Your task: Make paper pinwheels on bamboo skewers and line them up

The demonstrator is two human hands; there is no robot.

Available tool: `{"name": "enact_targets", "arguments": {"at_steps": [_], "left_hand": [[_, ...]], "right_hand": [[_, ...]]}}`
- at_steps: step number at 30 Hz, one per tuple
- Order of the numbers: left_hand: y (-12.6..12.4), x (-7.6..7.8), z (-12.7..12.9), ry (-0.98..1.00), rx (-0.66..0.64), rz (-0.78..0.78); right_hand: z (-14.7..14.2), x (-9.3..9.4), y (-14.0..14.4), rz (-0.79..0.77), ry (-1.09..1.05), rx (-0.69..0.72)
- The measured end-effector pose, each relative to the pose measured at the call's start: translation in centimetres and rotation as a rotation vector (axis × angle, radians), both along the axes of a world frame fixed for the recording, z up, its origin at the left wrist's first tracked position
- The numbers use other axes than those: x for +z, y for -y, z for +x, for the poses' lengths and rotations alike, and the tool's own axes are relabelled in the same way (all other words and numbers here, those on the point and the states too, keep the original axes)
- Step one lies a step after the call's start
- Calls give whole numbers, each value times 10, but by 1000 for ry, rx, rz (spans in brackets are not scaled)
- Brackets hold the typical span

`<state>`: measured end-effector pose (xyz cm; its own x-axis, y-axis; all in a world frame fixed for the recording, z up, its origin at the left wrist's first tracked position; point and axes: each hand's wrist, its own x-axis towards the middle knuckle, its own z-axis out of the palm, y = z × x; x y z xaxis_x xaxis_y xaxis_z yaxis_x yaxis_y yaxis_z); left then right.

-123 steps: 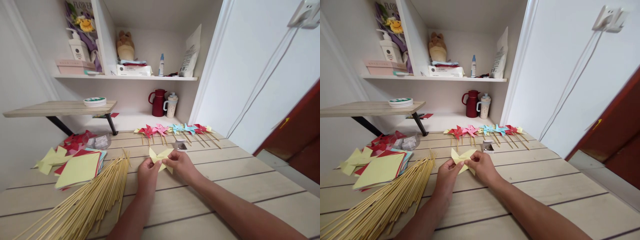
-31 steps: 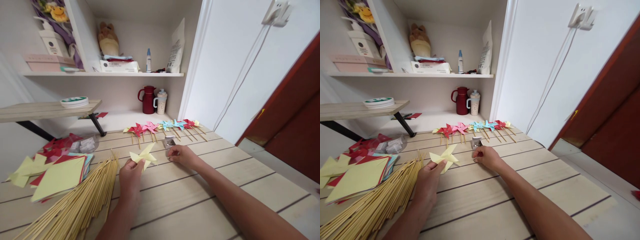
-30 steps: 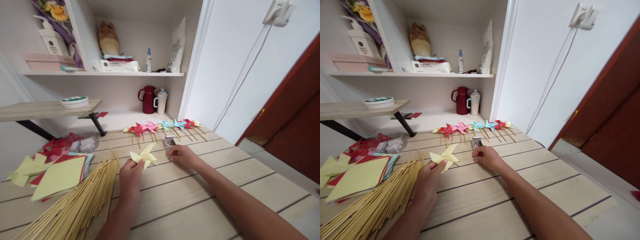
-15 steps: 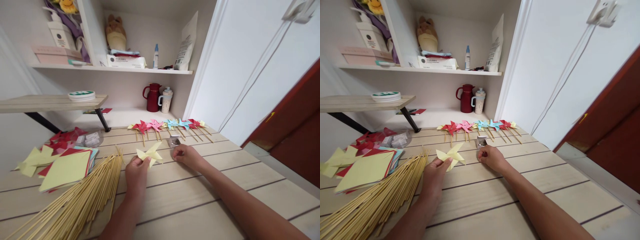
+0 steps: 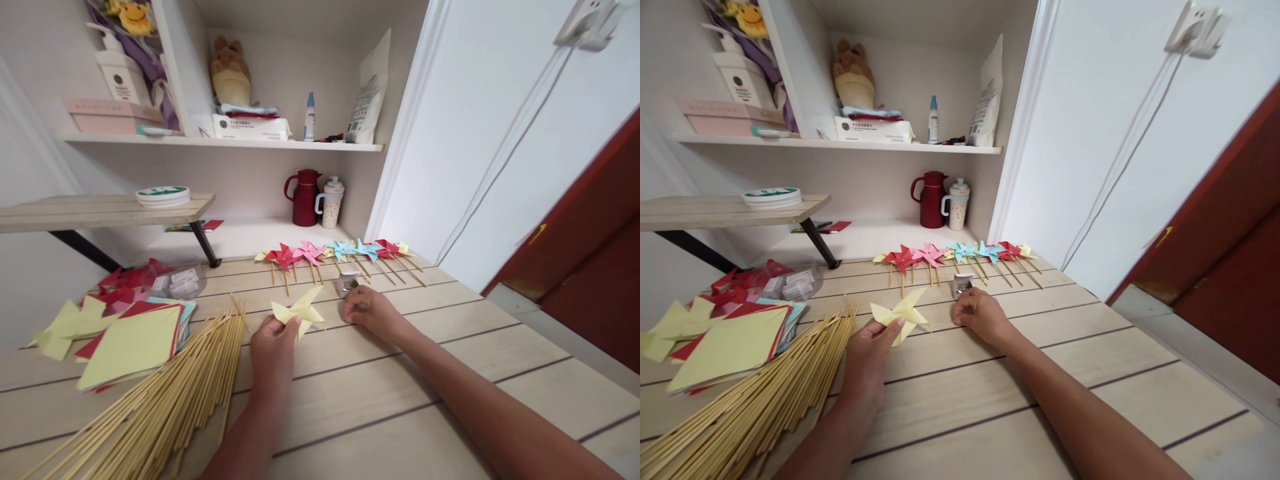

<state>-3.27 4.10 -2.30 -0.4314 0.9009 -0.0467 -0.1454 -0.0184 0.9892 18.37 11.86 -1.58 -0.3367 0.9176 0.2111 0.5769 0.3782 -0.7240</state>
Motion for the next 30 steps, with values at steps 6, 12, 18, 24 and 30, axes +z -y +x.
{"name": "enact_targets", "arguments": {"at_steps": [6,12,18,24,30], "left_hand": [[0,-1,1,6,1,25],[0,-2,2,-38,36,19],[3,1,6,-91,34,45],[10,12,11,-202,45,114],[16,21,17,-283,43,185]], "right_hand": [[-10,31,24,106,-152,40],[-28,40,47,58,-289,120],[-39,31,55,23,-381,153],[-44,31,61,-2,-425,129],[-48,30,61,5,-441,131]]}}
